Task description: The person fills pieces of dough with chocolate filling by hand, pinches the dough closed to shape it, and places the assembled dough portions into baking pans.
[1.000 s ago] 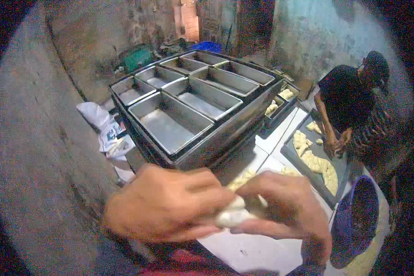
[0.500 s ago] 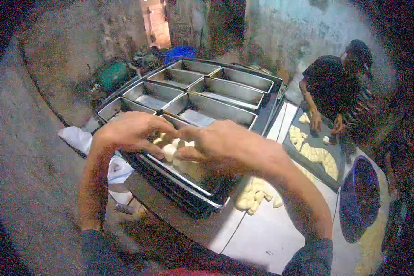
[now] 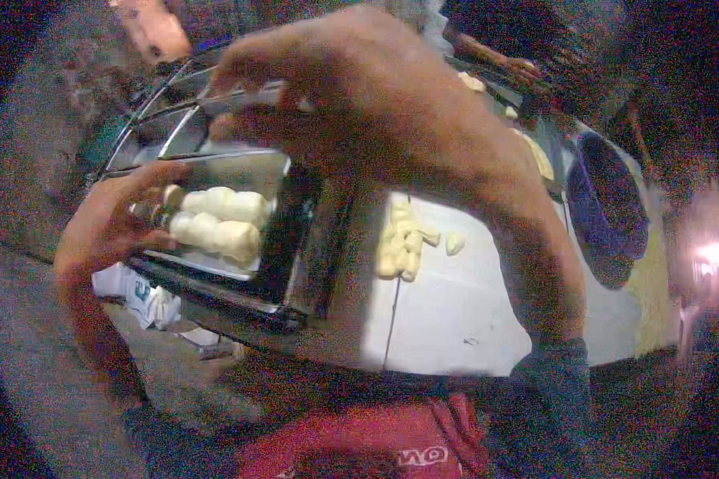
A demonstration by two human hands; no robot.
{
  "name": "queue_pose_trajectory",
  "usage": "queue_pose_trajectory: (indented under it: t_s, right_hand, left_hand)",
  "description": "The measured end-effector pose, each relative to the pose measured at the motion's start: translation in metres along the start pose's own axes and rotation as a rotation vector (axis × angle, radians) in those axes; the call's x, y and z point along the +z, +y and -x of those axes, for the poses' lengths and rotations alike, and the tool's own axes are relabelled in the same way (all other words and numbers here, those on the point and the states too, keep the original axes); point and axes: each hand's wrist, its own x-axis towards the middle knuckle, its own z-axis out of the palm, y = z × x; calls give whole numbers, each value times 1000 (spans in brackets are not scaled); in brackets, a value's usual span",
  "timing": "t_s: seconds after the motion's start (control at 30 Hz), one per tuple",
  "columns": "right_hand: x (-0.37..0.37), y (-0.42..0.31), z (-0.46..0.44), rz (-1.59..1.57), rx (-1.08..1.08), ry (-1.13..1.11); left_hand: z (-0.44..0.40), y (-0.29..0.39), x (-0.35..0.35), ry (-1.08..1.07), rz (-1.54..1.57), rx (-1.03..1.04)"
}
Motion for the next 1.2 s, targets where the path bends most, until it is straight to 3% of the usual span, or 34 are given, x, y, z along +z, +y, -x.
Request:
queue_pose_trajectory:
  t_s: [0.03,0.1,0.13,0.17,0.2,0.23,0.27,0.3,0.33,0.37,0.43,0.47,0.53,0.57,0.6,0.63,0.67,0.7,0.73,0.8,0.93,1.03,1.07,1.1,1.17,1.2]
  right_hand:
    - [-9,10,11,-84,137,103]
    - [-24,41,49,-160,288,171]
    - [-20,57,70,-121,224,277]
    - [-10,75,101,-190,428,277]
    - [-6,90,133,-60,710,72]
    - [13,112,168,158,681,-20]
    - [27,121,198,186,773,-158]
    - [42,127,227,210,863,-303]
    - [65,137,260,207,857,-268]
    - [83,141,284,205,849,-230]
    - [101,133,296,298,778,-271]
    - [108,132,299,345,739,-290]
    - [120,141,311,322,606,-103]
    - [124,143,315,312,540,-9]
    - [110,136,299,143,788,-260]
    - [104,128,293,84,854,-200]
    - [97,126,300,33,707,-195]
    - [91,124,304,-154,786,-135]
    - [86,121,307,-337,861,-60]
    - [75,112,304,-999,1432,225]
    - [63,104,308,-1210,1474,386]
    - [63,105,312,-1149,1448,403]
    - [74,127,335,-926,1343,156]
    - [73,117,322,-934,1459,136]
    - [83,124,325,-668,1292,-4]
    - [81,118,316,-611,1310,14]
  left_hand:
    - [6,-3,0,16,110,-70]
    - [11,-2,1,129,-57,-99]
    - [17,2,1,156,-5,-100]
    - [23,6,0,186,45,-110]
    - [29,13,-5,188,-94,-147]
    - [38,25,-5,296,-176,-143]
    - [51,38,-7,346,-234,-124]
    - [65,58,4,467,-112,-75]
    - [83,77,17,584,10,-28]
    - [73,86,25,482,227,270]
    - [53,105,40,-22,806,766]
    - [50,139,95,226,975,707]
    - [29,128,154,-202,1144,618]
    - [9,148,178,-176,1134,445]
    - [-14,169,202,-152,1119,273]
    - [-33,183,226,-127,1098,100]
    - [-51,185,253,3,993,-2]
    - [-70,182,282,131,882,-98]
    - [-89,177,310,262,793,-101]
    - [-123,167,344,419,623,-81]
    - [-169,154,382,402,268,34]
    - [-181,149,385,264,311,108]
    - [-178,152,379,256,364,103]
    - [-181,150,387,270,383,104]
    - [-182,155,380,248,406,97]
    - [-182,153,384,248,338,112]
